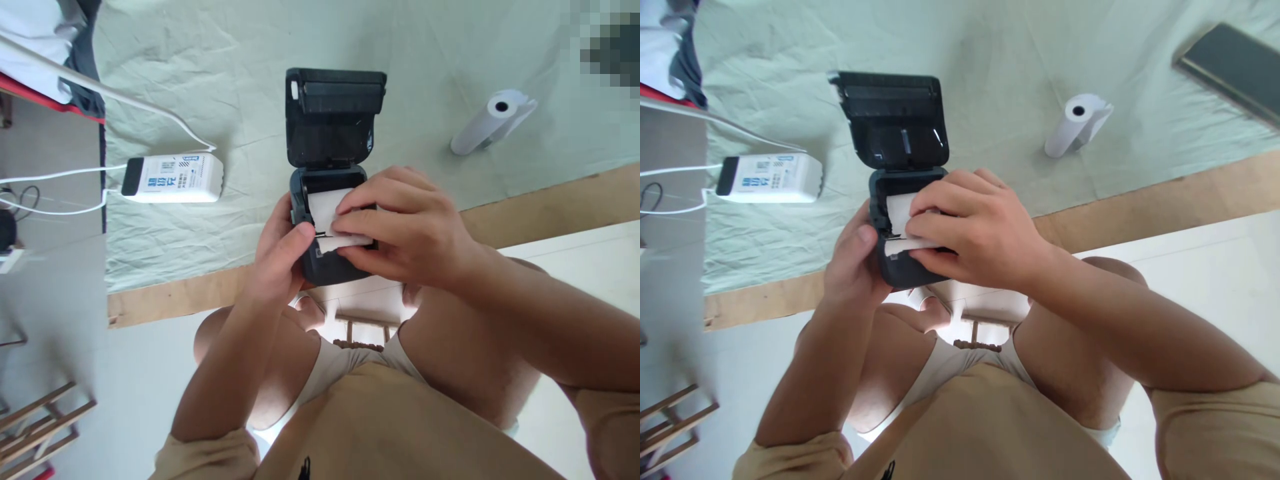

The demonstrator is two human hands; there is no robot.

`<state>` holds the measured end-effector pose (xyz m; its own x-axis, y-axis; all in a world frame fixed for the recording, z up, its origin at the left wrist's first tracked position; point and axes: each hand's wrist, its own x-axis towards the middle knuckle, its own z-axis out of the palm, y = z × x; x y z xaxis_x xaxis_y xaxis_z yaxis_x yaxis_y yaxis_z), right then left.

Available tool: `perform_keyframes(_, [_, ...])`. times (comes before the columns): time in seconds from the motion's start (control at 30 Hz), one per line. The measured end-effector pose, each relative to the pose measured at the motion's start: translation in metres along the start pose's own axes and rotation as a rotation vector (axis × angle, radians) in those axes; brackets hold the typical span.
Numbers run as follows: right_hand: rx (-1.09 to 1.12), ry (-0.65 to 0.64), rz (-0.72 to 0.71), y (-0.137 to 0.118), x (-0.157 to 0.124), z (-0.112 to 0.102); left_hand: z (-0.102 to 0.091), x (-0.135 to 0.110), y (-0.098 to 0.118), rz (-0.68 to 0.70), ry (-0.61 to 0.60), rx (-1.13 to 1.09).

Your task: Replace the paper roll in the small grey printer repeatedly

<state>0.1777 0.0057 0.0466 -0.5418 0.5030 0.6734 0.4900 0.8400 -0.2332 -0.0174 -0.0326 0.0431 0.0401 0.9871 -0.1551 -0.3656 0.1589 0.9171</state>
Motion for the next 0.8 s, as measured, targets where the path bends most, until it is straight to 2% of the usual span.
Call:
perform_keyframes(0.23, [0.099, -0.001, -0.085, 0.008, 0.001, -0.006, -0.008, 0.001, 0.000, -0.025, -0.043, 0.111])
perform_keyframes(0.3, [0.121, 0.064, -0.030, 0.011, 0.003, -0.010, -0.010, 0.000, 0.000, -0.019, -0.036, 0.140])
perform_keyframes(0.4, [0.116, 0.154, 0.145, 0.014, 0.007, -0.013, -0.011, -0.002, 0.000, -0.012, -0.025, 0.153])
perform_keyframes(0.53, [0.245, 0.082, 0.292, 0.017, 0.008, -0.011, -0.012, -0.003, 0.001, -0.015, -0.040, 0.155])
perform_keyframes(0.7, [0.365, 0.183, 0.272, 0.024, 0.002, -0.004, -0.011, -0.004, 0.001, -0.034, -0.018, 0.141])
perform_keyframes(0.8, [0.363, 0.149, 0.247, 0.027, -0.001, -0.001, -0.011, -0.006, 0.002, -0.036, -0.037, 0.130])
